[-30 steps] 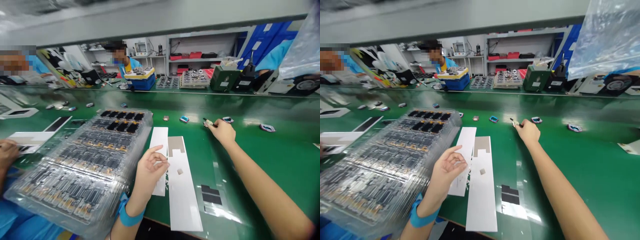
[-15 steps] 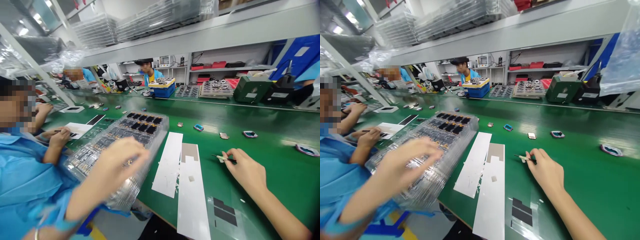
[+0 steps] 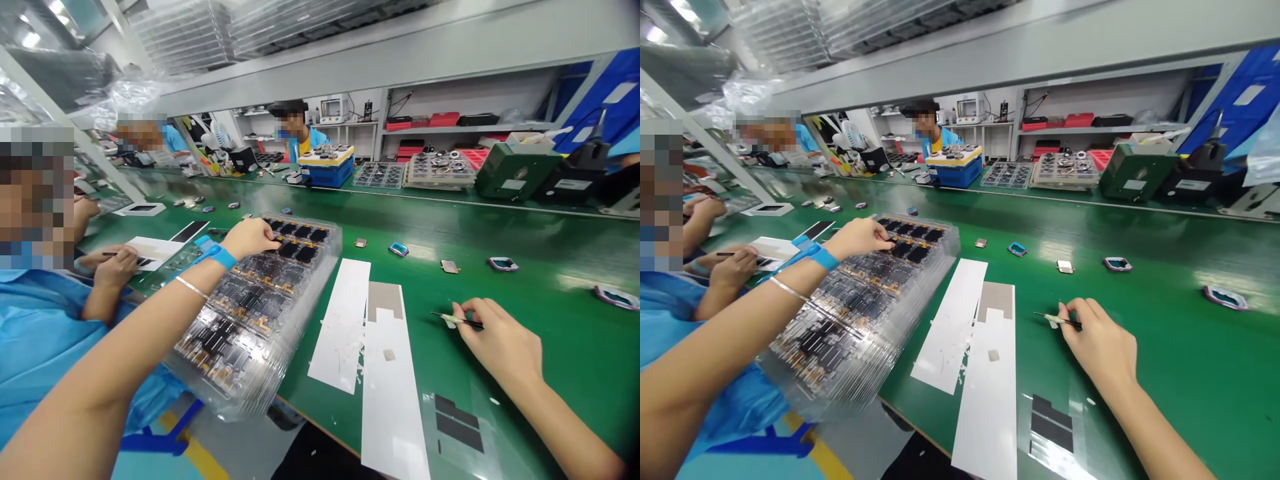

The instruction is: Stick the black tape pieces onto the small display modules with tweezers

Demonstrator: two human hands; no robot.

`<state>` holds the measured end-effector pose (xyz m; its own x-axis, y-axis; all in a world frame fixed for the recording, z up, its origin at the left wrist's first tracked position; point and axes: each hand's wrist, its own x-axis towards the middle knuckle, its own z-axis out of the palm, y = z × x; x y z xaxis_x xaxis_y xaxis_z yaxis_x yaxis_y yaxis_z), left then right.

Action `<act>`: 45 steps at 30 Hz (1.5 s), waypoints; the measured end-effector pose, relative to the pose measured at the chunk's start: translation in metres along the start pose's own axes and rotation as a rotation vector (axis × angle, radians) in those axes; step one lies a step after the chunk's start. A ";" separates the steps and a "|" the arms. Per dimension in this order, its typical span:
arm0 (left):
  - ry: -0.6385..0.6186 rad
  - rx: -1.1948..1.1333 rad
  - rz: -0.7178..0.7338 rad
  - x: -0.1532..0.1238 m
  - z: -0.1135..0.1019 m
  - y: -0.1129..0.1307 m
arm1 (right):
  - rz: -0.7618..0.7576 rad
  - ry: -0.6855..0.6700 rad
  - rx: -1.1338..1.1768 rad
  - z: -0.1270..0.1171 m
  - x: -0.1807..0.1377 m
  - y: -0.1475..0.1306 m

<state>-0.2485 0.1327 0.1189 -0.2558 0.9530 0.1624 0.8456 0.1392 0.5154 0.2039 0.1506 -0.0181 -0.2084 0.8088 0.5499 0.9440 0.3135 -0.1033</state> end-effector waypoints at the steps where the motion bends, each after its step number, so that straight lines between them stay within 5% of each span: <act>1: -0.002 -0.010 0.006 0.001 0.000 0.003 | 0.006 -0.003 0.005 -0.001 0.001 0.000; 5: -0.024 -0.109 0.081 -0.025 -0.006 0.027 | 0.068 0.023 0.051 -0.010 0.005 -0.005; 8: -0.112 -0.226 0.173 -0.087 -0.003 0.054 | 0.054 0.078 0.223 -0.032 0.005 -0.021; 12: -0.185 -0.341 0.242 -0.183 0.028 0.090 | -0.159 0.047 0.632 -0.080 -0.008 -0.060; 15: -0.304 -0.506 0.268 -0.213 0.066 0.106 | -0.348 -0.011 0.838 -0.106 -0.019 -0.090; 18: -0.455 -0.653 0.211 -0.204 0.104 0.110 | -0.389 -0.039 0.856 -0.106 -0.027 -0.105; 24: -0.479 -0.863 0.083 -0.185 0.146 0.106 | -0.372 -0.035 0.654 -0.077 -0.036 -0.102; 40: -0.444 -0.923 0.076 -0.192 0.160 0.099 | -0.302 -0.038 0.688 -0.064 -0.047 -0.110; 45: -0.474 -0.902 0.040 -0.194 0.162 0.096 | -0.092 -0.171 0.798 -0.062 -0.044 -0.109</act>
<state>-0.0418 0.0044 0.0007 0.1421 0.9883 -0.0552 0.1310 0.0365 0.9907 0.1258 0.0497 0.0202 -0.3728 0.8073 0.4575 0.4686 0.5894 -0.6580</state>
